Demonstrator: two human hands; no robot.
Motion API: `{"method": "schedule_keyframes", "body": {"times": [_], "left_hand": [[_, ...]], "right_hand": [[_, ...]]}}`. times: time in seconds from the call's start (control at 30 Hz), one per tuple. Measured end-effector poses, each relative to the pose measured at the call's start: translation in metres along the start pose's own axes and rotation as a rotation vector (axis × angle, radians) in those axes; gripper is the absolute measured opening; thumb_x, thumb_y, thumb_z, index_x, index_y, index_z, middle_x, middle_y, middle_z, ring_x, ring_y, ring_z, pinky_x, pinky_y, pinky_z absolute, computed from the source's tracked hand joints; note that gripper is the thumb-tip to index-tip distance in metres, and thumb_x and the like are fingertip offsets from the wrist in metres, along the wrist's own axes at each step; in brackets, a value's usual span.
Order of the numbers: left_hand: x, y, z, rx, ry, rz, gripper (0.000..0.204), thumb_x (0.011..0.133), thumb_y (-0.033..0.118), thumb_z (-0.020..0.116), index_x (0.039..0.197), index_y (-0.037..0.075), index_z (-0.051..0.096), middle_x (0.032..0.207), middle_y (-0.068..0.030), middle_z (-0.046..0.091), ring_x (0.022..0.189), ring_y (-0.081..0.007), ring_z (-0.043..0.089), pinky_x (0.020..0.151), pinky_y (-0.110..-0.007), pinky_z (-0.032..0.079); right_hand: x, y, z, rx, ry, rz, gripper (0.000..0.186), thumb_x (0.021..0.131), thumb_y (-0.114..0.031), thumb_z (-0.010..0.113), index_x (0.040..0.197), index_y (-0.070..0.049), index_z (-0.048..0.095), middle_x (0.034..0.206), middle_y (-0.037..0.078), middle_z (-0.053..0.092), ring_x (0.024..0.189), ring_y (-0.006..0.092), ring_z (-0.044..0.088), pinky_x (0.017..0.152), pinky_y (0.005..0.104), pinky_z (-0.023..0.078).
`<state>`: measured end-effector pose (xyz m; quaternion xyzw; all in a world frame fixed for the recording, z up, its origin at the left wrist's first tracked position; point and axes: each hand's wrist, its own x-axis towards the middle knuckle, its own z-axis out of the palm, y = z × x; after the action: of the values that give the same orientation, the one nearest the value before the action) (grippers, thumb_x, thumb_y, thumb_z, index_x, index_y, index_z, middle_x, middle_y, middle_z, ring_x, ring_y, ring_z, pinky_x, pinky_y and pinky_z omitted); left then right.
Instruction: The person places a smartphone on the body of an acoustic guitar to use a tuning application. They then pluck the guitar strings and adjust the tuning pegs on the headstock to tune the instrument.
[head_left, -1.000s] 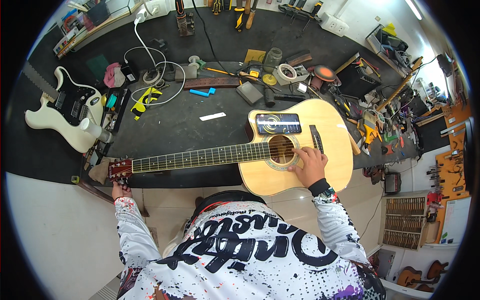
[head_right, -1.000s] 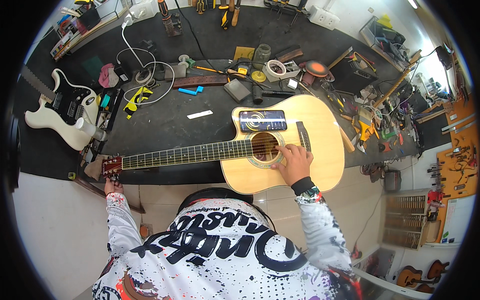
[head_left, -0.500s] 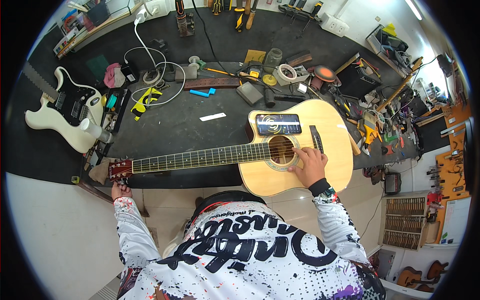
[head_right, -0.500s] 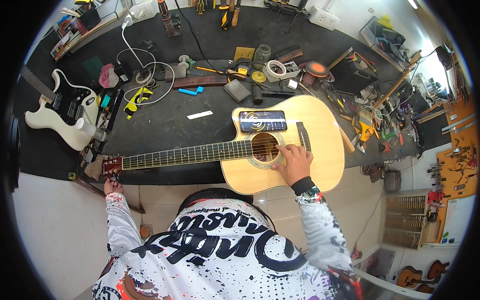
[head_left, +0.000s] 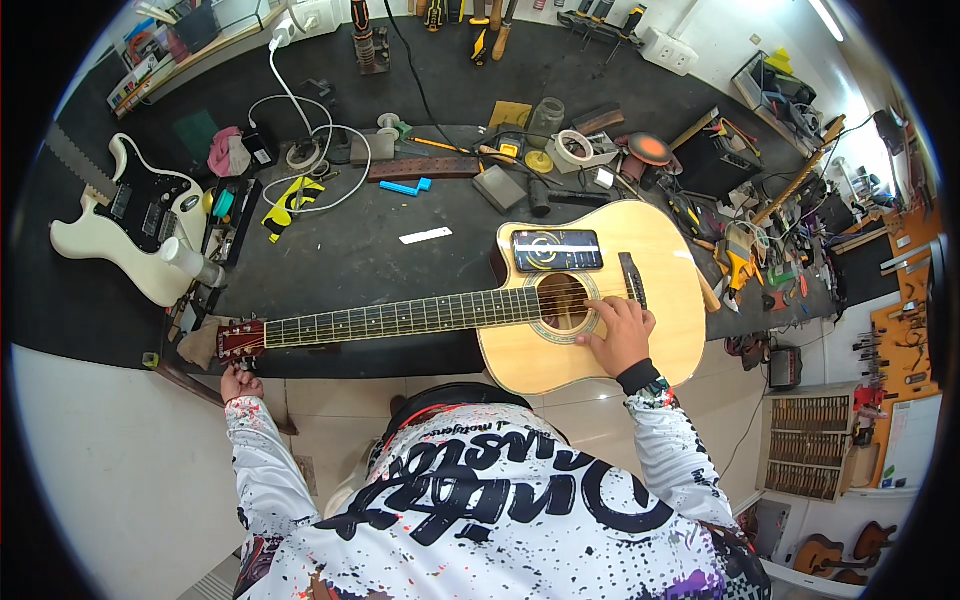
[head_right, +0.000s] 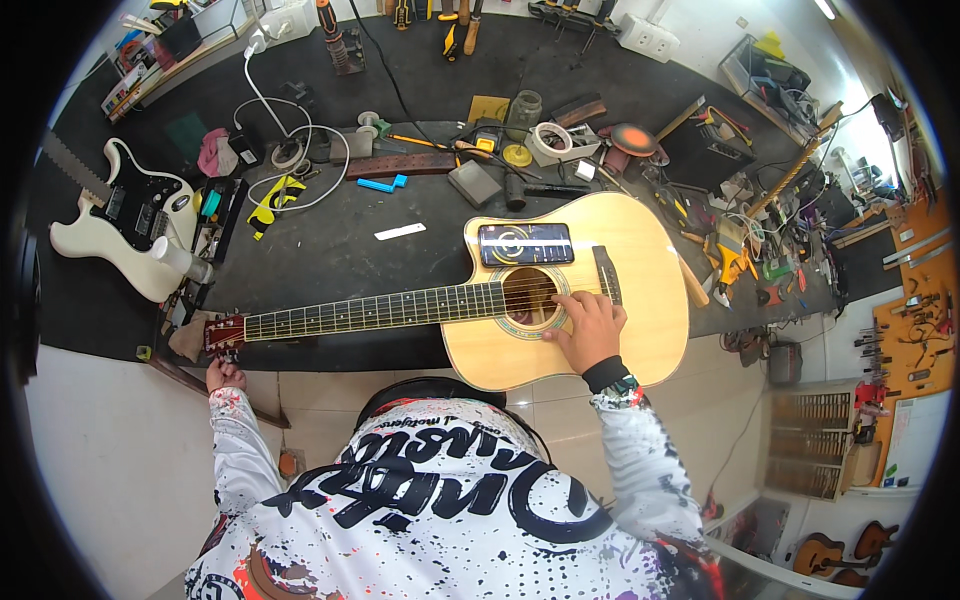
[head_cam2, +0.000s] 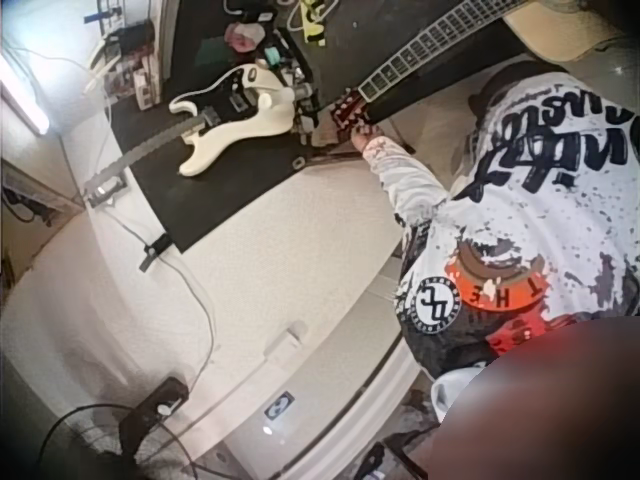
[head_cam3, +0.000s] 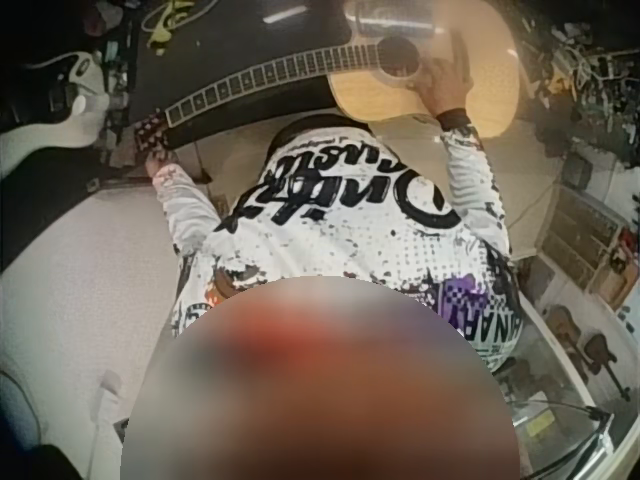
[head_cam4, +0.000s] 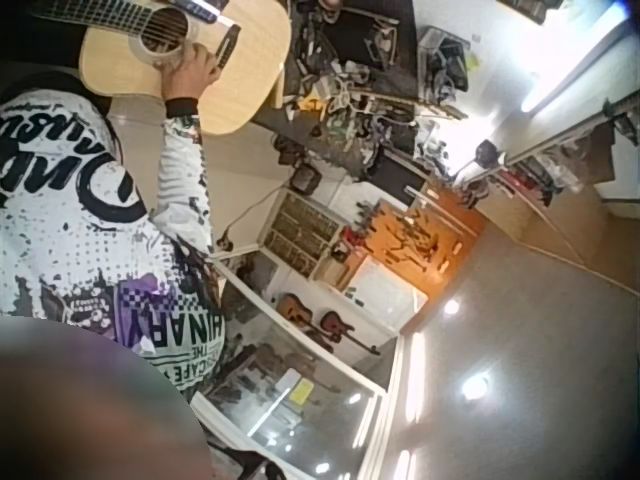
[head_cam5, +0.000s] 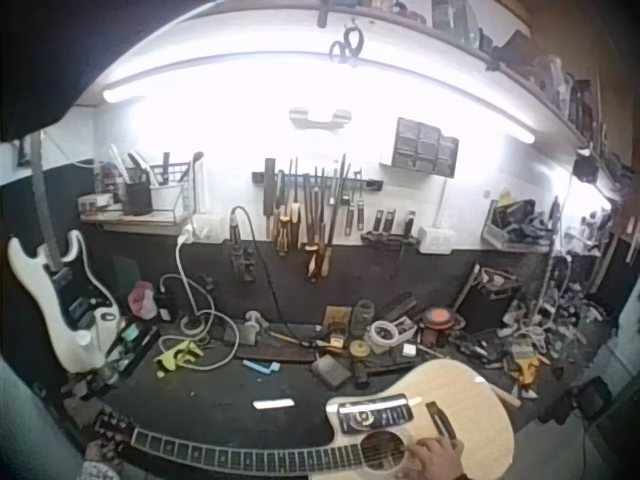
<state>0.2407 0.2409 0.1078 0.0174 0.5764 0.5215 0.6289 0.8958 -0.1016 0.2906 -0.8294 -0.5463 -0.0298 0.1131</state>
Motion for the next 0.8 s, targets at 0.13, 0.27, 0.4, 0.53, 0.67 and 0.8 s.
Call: {"method": "schedule_keyframes", "body": {"times": [0.13,0.27,0.4,0.53,0.67,0.8], "left_hand": [[0.009,-0.004,0.001,0.248,0.119,0.102,0.026,0.107,0.032,0.047,0.095,0.013,0.059,0.068,-0.0006,0.051,0.052,-0.0150,0.046,0.047,-0.035,0.033],[0.022,-0.008,-0.027,1.225,0.431,1.171,0.038,0.106,0.034,0.048,0.115,0.002,0.066,0.097,-0.0197,0.068,0.085,-0.0366,0.067,0.073,-0.047,0.052],[-0.005,-0.021,-0.017,1.562,0.359,1.264,0.037,0.105,0.031,0.052,0.117,0.000,0.067,0.107,-0.0238,0.068,0.103,-0.0442,0.064,0.087,-0.049,0.051],[-0.033,-0.015,-0.009,1.796,0.413,1.231,0.031,0.104,0.029,0.056,0.119,0.005,0.069,0.104,-0.0177,0.070,0.100,-0.0410,0.066,0.085,-0.051,0.052],[-0.025,-0.011,-0.012,1.839,0.440,1.257,0.030,0.104,0.029,0.056,0.116,0.005,0.071,0.103,-0.0167,0.071,0.098,-0.0405,0.067,0.083,-0.052,0.053],[-0.009,-0.005,-0.025,1.643,0.391,1.211,0.033,0.104,0.030,0.055,0.111,0.004,0.073,0.104,-0.0201,0.073,0.095,-0.0421,0.069,0.084,-0.051,0.054]], "right_hand": [[-0.001,0.000,-0.001,-0.007,-0.007,0.009,0.060,0.072,-0.041,0.086,0.126,-0.021,0.069,0.120,0.002,0.064,0.120,0.0256,0.052,0.103,0.0485,0.030],[0.003,-0.003,-0.003,0.022,-0.013,-0.012,0.060,0.072,-0.041,0.086,0.126,-0.022,0.068,0.120,0.002,0.064,0.120,0.0256,0.052,0.103,0.0484,0.030],[0.000,-0.002,-0.002,0.002,-0.011,0.010,0.060,0.072,-0.041,0.086,0.126,-0.022,0.068,0.120,0.002,0.064,0.119,0.0254,0.052,0.102,0.0484,0.030],[0.000,-0.002,-0.002,0.006,-0.009,0.005,0.060,0.072,-0.040,0.087,0.127,-0.022,0.068,0.120,0.002,0.064,0.119,0.0250,0.052,0.102,0.0482,0.030],[0.002,-0.004,-0.004,0.015,-0.020,0.015,0.062,0.069,-0.038,0.089,0.126,-0.022,0.069,0.120,0.002,0.064,0.120,0.0247,0.053,0.103,0.0475,0.029],[0.002,-0.005,-0.005,0.032,-0.019,0.007,0.061,0.069,-0.038,0.089,0.126,-0.022,0.070,0.120,0.002,0.064,0.120,0.0247,0.053,0.103,0.0476,0.029]]}}
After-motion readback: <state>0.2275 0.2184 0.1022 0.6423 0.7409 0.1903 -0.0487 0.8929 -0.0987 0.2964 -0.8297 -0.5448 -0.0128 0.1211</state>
